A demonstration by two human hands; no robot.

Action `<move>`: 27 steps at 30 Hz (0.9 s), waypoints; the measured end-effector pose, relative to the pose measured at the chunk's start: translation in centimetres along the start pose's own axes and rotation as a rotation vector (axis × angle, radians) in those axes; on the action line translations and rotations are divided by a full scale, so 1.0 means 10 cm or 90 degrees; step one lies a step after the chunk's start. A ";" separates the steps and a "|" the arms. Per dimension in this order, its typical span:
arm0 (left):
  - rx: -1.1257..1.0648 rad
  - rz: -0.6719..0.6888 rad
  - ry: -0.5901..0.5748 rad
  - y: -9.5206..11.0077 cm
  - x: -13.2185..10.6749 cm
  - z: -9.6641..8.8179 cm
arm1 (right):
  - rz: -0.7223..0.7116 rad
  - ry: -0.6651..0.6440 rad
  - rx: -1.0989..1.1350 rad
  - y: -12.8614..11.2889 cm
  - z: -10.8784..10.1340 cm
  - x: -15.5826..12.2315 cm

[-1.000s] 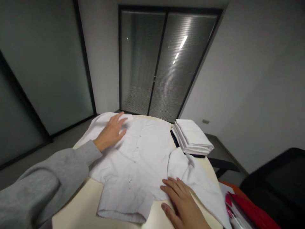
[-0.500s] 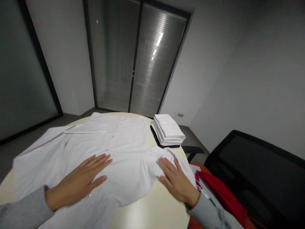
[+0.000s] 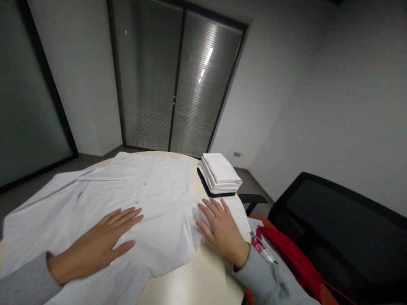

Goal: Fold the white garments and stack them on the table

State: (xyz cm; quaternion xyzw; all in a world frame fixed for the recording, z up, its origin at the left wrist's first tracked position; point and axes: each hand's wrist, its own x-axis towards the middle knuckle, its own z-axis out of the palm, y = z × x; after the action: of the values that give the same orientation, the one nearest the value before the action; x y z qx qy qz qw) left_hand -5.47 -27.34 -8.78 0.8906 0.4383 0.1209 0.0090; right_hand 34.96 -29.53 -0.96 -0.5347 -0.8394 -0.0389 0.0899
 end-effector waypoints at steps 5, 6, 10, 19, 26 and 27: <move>-0.001 0.032 0.021 0.02 -0.04 -0.07 | -0.036 -0.178 0.079 0.04 0.22 0.20; -0.003 0.040 0.025 0.02 -0.07 -0.09 | -0.042 -0.211 0.088 0.10 0.23 0.18; -0.036 0.060 0.011 0.00 -0.11 -0.22 | -0.053 -0.253 0.112 0.25 0.20 -0.01; -0.089 0.011 -0.121 0.33 1.63 -0.69 | -0.046 -0.187 0.111 0.13 0.25 -0.15; -0.073 -0.140 -0.148 0.55 2.90 0.09 | -0.019 -0.092 0.078 0.31 0.51 -0.18; -0.071 -0.165 -0.142 0.54 2.98 0.20 | 0.003 -0.064 0.056 0.37 0.64 -0.17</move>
State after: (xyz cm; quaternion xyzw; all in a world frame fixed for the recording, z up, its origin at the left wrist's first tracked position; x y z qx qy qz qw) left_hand 16.63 -7.18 -3.91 0.8327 0.5383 0.0437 0.1227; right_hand 38.31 -28.40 -7.64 -0.5336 -0.8424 0.0249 0.0712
